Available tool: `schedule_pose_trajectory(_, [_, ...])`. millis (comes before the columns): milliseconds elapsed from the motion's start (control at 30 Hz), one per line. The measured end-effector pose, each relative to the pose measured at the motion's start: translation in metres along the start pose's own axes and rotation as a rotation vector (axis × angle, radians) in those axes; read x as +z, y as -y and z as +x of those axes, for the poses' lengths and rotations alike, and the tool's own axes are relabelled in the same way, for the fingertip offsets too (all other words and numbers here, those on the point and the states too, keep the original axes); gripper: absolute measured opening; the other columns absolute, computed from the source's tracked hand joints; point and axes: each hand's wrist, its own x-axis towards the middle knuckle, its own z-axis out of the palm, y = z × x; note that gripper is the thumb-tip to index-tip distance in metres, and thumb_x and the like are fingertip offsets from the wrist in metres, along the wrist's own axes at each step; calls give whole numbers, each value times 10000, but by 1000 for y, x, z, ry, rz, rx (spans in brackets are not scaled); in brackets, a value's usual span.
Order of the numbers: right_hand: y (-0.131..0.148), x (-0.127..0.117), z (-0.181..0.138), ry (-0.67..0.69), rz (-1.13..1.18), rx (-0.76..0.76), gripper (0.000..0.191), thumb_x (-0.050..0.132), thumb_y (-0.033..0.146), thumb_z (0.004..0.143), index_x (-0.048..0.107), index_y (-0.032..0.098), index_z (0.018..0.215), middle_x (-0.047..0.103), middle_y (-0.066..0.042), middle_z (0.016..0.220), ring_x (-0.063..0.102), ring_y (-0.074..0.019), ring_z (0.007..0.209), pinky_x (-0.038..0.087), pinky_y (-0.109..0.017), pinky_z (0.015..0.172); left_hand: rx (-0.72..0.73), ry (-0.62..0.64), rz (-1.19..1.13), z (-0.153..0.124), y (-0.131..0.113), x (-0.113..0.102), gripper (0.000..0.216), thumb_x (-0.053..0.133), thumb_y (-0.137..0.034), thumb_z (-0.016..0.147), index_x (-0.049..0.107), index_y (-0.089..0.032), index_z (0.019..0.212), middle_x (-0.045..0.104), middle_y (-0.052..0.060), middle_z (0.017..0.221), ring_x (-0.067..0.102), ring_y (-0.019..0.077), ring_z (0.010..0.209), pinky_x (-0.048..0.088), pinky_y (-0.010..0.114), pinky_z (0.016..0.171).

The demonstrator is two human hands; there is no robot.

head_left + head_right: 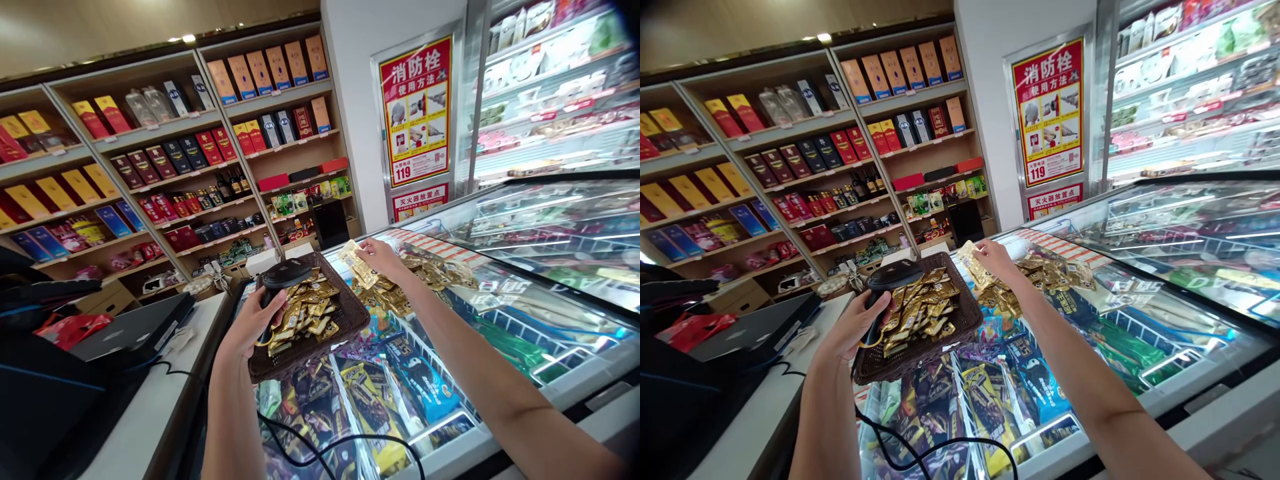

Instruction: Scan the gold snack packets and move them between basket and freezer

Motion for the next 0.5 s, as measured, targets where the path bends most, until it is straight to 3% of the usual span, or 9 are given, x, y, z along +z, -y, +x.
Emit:
schedule_pose_trajectory(167, [12,-14,-5,163,104,19,177,610,379,820,616,204,852,615,22,671,525,-128,604,343,-232,556,-3,64,17,-1,-4,9,454,675,-620,731,558,-188,801,557,-28,634,442,89,506,300,209,468])
schedule_pose_trajectory(500, [12,-22,-4,161,272,165,138,607,307,807,639,174,826,572,17,692,486,-112,606,341,-222,550,19,125,29,4,-4,22,427,693,-578,741,545,-184,816,580,-16,714,463,96,551,349,225,515])
